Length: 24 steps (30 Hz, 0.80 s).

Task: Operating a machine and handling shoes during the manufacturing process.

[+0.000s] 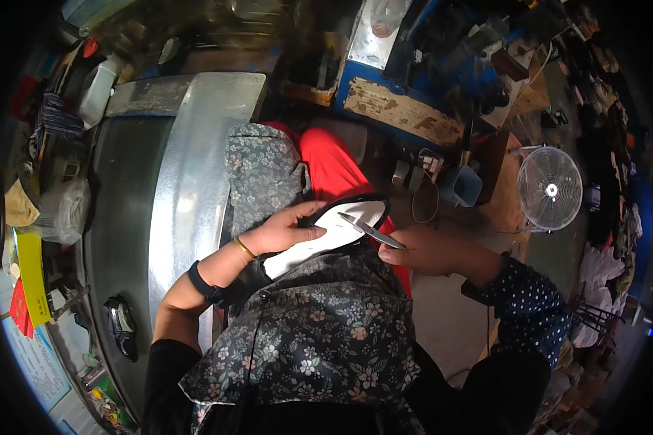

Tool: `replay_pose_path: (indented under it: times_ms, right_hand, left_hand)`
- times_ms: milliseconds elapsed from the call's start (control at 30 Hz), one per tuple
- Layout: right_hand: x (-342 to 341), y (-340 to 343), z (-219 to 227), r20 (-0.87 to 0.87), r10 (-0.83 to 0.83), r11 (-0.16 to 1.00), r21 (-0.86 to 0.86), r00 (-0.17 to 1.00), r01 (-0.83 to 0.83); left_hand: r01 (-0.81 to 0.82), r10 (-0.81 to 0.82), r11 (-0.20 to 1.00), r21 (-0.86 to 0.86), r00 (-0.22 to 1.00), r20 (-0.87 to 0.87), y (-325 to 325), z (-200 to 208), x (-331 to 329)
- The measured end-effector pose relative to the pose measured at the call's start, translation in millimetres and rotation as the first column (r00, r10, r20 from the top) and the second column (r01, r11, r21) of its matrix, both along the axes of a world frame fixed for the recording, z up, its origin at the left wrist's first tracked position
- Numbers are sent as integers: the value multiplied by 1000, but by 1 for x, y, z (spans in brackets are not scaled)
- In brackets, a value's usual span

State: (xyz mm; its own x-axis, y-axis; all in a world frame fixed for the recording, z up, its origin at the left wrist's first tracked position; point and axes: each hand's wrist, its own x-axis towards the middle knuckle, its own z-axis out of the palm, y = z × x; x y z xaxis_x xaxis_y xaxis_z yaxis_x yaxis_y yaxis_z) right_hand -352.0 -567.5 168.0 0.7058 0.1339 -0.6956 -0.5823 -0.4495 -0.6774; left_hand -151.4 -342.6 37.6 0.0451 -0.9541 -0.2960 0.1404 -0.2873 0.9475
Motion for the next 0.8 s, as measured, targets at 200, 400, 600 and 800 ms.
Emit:
replay_pose_path:
  times_ms: [200, 400, 600, 800]
  right_hand:
    - [46, 2, -5, -99, 41, 998, 52, 994, -36]
    - [35, -12, -20, 128, 328, 936, -180, 936, -303]
    - [16, -15, -88, 449, 331, 936, -265, 830, -231]
    - [6, -7, -122, 691, 363, 898, -438, 625, -37]
  left_hand:
    - [-7, -9, 998, 67, 970, 243, -1, 26, -15]
    - [-91, 102, 995, -48, 935, 341, 4, 14, -19]
    - [-137, 207, 970, -200, 900, 383, 10, 3, -19]
    - [-118, 143, 988, -99, 943, 302, 9, 0, -17]
